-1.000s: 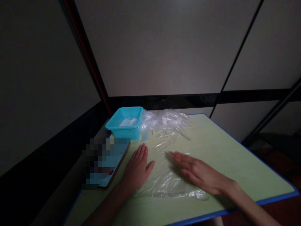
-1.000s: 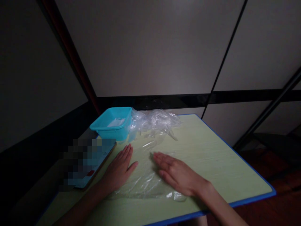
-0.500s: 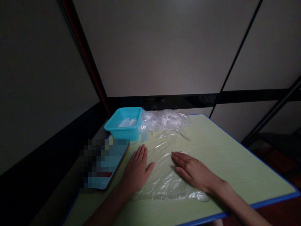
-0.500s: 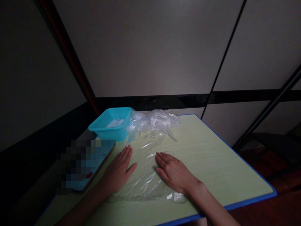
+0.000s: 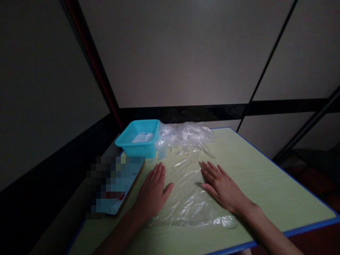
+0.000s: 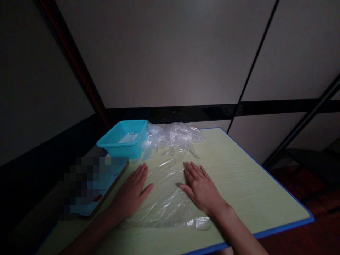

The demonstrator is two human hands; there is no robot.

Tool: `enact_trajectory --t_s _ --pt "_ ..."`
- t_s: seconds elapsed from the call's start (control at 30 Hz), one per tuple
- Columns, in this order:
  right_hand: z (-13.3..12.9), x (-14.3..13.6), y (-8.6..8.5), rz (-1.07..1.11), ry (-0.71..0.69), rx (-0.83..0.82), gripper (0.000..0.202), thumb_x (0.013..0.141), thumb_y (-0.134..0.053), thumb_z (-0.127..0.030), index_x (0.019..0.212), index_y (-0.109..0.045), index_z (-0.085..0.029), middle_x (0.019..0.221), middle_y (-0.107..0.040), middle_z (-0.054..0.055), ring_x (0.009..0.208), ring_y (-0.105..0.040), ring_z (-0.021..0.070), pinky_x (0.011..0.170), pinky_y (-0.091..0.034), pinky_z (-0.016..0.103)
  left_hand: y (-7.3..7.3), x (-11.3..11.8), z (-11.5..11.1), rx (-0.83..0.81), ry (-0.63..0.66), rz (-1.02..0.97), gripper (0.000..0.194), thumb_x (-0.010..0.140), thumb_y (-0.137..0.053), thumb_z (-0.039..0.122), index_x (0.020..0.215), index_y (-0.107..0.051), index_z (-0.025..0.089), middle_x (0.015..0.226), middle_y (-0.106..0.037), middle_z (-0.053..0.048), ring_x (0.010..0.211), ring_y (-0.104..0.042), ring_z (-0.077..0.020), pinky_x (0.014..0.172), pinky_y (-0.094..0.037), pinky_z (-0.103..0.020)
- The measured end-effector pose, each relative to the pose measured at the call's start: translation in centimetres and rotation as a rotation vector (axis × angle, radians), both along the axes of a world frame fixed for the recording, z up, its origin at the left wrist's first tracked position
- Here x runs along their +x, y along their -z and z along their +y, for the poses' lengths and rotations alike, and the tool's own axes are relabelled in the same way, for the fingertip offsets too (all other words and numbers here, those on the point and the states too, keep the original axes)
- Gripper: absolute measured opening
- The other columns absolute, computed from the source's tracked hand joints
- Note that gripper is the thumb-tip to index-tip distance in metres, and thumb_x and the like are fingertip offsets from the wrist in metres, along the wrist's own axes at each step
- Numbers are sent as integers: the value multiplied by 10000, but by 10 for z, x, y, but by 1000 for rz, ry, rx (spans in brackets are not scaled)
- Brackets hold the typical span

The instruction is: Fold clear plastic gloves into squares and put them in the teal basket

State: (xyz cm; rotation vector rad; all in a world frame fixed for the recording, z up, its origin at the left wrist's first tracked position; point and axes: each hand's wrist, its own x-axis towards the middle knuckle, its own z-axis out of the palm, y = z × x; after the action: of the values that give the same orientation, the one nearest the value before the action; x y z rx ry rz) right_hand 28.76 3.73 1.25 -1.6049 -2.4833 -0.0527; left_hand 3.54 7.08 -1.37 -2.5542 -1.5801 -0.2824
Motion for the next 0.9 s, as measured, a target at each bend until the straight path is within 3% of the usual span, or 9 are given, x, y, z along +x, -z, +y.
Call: enact_trajectory --t_s 0.33,0.7,0.8,0.9 --pt "-4 18 13 38 46 -95 628 886 -228 -547 1391 -174 -177 1438 -189 37 1322 -168 205 1067 -196 449 3 -1 1 18 3 -20 574 854 -350 409 1253 -382 -3 1359 -344 -222 1277 -289 -288 1013 -312 -417" --pt "-6 16 11 39 78 -86 600 893 -212 -533 1385 -188 -190 1431 -219 37 1321 -164 208 1061 -195 463 0 -7 4 -47 -38 -30 709 830 -349 509 1283 -302 -35 1371 -268 -276 1286 -225 -310 1019 -290 -431" --pt "-6 16 12 44 75 -73 584 899 -209 -518 1382 -207 -188 1430 -230 40 1318 -176 210 1057 -203 465 -7 -11 4 -77 -34 -39 716 843 -306 529 1288 -288 -32 1376 -250 -278 1290 -202 -310 1012 -295 -445" --pt "-6 16 14 60 71 -44 551 908 -214 -493 1381 -209 -209 1425 -251 37 1315 -193 209 1053 -213 465 -24 2 -4 -50 50 -40 689 853 -302 518 1300 -288 -5 1396 -235 -244 1302 -187 -290 1027 -274 -438"
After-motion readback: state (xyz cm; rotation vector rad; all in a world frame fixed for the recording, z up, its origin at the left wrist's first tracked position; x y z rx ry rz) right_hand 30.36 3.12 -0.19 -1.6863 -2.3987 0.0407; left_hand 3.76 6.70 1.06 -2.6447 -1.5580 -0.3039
